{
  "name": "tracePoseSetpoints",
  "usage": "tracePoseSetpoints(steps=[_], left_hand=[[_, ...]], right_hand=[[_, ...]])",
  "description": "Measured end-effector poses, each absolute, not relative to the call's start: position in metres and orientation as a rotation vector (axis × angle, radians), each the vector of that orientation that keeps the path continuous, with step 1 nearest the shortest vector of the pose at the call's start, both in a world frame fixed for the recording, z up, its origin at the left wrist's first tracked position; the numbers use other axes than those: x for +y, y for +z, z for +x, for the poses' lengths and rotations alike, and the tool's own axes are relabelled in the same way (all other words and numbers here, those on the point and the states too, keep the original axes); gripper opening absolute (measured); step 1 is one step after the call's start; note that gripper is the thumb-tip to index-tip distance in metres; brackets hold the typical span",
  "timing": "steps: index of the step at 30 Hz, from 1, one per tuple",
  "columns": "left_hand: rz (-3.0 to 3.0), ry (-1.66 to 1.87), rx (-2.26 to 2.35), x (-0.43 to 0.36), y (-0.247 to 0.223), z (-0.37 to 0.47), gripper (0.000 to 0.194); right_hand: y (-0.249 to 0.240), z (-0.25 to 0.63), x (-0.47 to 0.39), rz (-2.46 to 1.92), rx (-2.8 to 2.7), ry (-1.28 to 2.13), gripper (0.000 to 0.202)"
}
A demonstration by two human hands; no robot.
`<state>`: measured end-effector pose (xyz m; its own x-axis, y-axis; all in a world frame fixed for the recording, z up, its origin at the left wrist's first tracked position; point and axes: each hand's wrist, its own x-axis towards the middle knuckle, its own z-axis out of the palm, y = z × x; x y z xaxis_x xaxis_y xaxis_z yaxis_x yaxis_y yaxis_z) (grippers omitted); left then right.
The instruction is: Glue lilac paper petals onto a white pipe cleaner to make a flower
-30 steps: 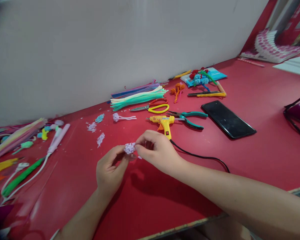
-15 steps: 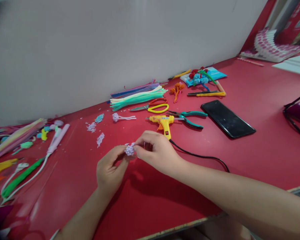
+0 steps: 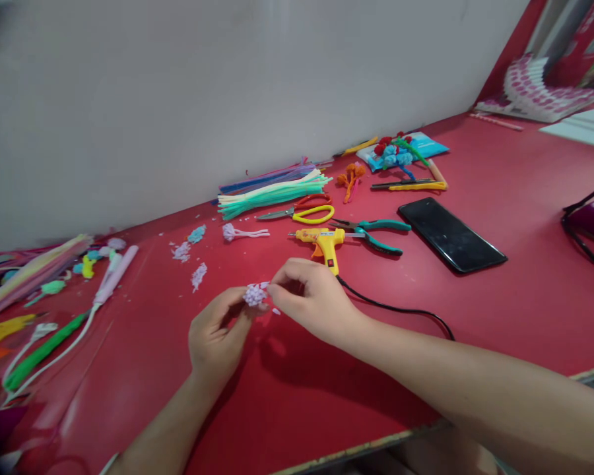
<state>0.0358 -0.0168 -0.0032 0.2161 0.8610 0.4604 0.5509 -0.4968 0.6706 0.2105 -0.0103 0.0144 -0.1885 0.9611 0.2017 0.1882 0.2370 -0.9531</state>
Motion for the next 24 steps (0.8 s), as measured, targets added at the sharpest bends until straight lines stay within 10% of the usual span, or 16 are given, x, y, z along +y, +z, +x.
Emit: tracePoseSetpoints(steps=[24], left_hand=[[2.198,1.146,1.341,-0.0150,-0.0073,0.0353,0.010]], right_hand=[[0.0114,0.2091,-0.0096,-1.083,-1.648,1.006,0.011]])
